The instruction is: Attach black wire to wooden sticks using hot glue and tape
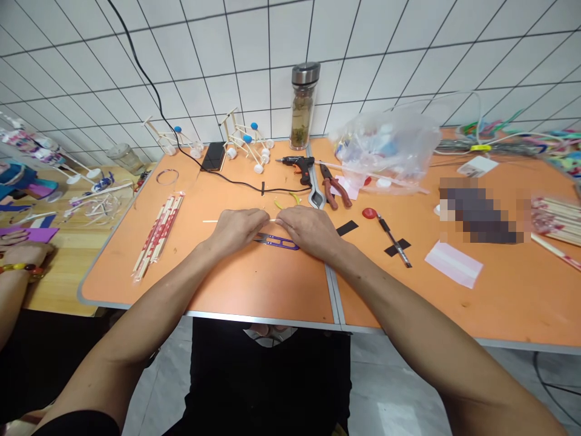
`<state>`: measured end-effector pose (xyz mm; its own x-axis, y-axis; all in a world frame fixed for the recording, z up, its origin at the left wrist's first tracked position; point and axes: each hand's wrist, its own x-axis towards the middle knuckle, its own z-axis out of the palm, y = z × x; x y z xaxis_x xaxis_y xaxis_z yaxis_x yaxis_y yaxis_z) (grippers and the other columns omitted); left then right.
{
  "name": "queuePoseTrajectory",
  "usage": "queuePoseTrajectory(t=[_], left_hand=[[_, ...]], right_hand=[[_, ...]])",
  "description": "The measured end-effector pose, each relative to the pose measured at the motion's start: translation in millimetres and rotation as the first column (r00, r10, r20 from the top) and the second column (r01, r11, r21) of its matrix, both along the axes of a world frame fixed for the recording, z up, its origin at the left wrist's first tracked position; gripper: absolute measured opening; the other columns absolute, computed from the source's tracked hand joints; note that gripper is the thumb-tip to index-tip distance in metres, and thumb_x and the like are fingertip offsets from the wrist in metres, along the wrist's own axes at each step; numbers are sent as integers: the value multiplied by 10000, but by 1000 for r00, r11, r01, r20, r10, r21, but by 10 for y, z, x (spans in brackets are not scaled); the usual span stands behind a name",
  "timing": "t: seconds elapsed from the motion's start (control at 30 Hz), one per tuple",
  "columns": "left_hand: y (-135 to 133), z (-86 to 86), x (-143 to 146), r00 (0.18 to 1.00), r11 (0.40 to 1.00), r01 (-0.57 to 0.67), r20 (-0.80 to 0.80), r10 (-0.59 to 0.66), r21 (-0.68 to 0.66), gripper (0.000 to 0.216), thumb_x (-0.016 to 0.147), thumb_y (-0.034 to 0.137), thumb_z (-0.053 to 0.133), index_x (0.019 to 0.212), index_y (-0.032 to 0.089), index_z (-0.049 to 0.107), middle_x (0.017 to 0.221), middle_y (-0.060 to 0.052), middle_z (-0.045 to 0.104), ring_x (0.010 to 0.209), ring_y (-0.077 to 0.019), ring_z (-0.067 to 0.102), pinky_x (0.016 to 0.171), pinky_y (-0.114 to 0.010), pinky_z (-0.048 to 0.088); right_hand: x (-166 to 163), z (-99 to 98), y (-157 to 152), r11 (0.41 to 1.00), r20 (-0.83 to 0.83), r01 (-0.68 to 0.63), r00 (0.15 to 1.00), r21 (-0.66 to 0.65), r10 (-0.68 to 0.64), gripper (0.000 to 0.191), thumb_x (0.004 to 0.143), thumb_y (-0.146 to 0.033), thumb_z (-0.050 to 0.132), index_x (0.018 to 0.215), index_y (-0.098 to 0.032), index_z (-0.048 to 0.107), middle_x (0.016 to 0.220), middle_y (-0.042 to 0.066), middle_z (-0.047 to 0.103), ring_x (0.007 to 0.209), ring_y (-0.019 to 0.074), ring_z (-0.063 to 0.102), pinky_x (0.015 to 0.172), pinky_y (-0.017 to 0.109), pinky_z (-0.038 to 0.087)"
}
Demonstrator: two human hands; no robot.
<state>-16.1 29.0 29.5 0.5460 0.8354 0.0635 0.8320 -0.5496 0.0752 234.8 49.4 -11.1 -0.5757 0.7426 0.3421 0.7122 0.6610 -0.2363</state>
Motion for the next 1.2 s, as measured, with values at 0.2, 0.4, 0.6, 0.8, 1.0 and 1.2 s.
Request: queuePoseTrajectory(t=[0.2,0.4,0.6,0.8,1.0,1.2], left_hand=[[23,3,-73,991,993,-117,62,119,-28,325,1191,285,409,1203,261,733,1231,-41,853,1047,-254,777,678,-377,288],[-12,-4,46,993,993,-90,70,95,-70,314,1193,313,416,1192,247,723,1239,-61,859,1061,-265,785,700,-375,318],[-55,-71,96,995,998,-32,93,36,-54,353,1222,369,395,1256,249,725,1280,-40,857,1060,-236,787,692,-362,327],[-46,-73,69,997,999,-16,78,18,-30,359,1212,344,412,1144,231,746,1181,-55,857,1009,-229,776,671,-364,285],[-22,-65,33,995,999,-23,93,25,-29,337,1186,291,426,1123,250,754,1163,-34,849,980,-220,757,667,-365,288],[-18,-98,20,993,999,-46,107,48,-26,309,1175,268,445,1115,255,748,1134,-30,848,969,-225,750,669,-358,289]], right_hand=[[46,-6,54,994,-159,44,987,103,-27,399,1217,-388,442,1082,-216,775,1063,118,854,1055,307,783,876,411,526],[-74,26,-28,989,-77,-50,995,141,61,417,1222,-428,450,1235,-205,803,1130,140,855,1059,318,766,911,427,533],[-50,-3,-60,996,-11,-48,999,73,49,455,1232,-410,431,1109,-199,814,1025,120,857,979,302,770,805,395,477],[-33,8,-48,996,-7,-52,999,69,52,452,1231,-414,445,1105,-204,825,1056,121,867,991,298,777,794,386,458],[15,-12,-14,994,-25,-49,998,101,52,501,1243,-459,405,1104,-208,816,1046,108,866,990,287,780,801,385,458],[27,-22,-18,994,-13,-34,999,99,35,490,1242,-431,397,1095,-208,808,1053,106,864,992,287,773,809,387,455]])
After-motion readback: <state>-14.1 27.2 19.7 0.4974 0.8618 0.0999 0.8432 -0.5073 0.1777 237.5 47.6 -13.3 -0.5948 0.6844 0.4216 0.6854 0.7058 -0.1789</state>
